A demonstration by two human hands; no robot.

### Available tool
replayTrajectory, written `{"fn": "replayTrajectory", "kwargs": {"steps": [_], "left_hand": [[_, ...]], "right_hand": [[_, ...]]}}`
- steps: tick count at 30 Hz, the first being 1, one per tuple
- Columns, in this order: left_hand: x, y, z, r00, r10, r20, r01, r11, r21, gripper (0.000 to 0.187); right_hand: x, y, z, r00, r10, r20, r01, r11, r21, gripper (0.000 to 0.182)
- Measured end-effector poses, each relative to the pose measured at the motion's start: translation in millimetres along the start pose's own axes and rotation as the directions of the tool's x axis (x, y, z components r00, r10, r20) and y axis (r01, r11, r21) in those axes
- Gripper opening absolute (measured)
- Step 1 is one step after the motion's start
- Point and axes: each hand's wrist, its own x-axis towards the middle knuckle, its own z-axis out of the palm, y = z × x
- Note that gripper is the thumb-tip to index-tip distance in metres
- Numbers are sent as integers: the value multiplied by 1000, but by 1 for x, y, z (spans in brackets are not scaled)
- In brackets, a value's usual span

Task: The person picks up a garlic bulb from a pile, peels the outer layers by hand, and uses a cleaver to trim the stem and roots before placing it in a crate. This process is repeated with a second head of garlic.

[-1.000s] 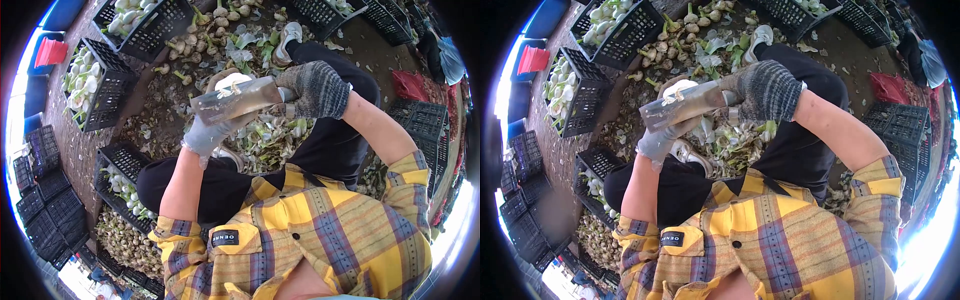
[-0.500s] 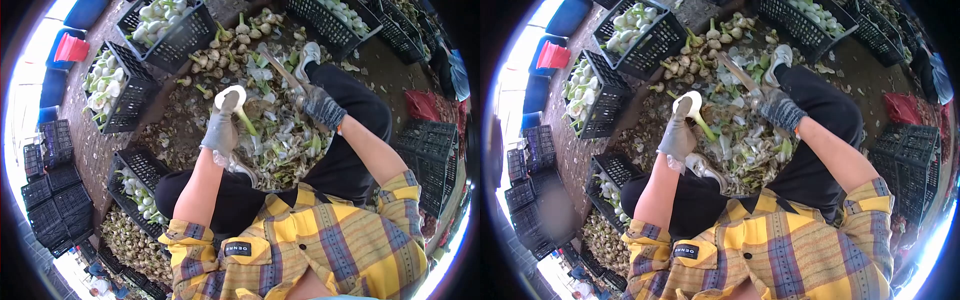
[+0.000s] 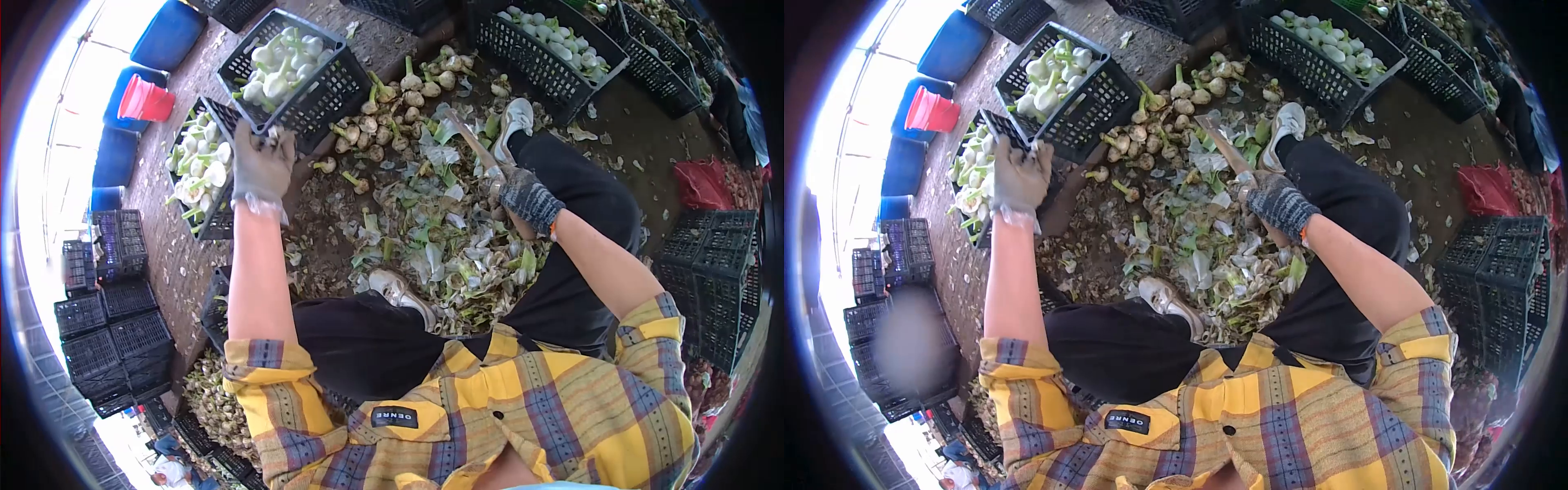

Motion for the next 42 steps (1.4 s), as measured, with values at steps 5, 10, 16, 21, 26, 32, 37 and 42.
{"fn": "replayTrajectory", "kwargs": {"steps": [5, 10, 16, 21, 26, 32, 37, 42], "left_hand": [[-43, -2, -33, 999, -36, -36, 40, 993, 115, 27], [-72, 10, -57, 992, -26, 125, -3, 974, 228, 20], [-58, -22, -72, 982, -136, 133, 112, 978, 174, 23], [-43, -40, -77, 956, -188, 224, 135, 963, 234, 21], [-14, -82, -93, 955, -274, 114, 252, 951, 180, 19], [40, -146, -78, 927, -374, -17, 373, 919, 128, 17], [87, -194, -36, 904, -426, -27, 424, 891, 163, 20], [109, -225, -15, 906, -422, -42, 416, 865, 282, 22]], "right_hand": [[42, 49, -30, 792, -572, 216, 610, 720, -332, 19], [-13, -15, -47, 965, -261, 40, 249, 950, 189, 22], [-2, -42, -94, 979, -203, -25, 199, 972, -124, 24], [24, -68, -121, 905, -369, 211, 372, 446, -814, 24], [91, -60, -106, 988, 151, -29, -147, 872, -467, 33], [177, 37, -117, 996, 85, -37, -81, 601, -795, 36], [231, 90, -165, 997, -4, -74, -56, 617, -785, 51], [292, 64, -175, 937, -125, -325, -253, 398, -882, 59]]}}
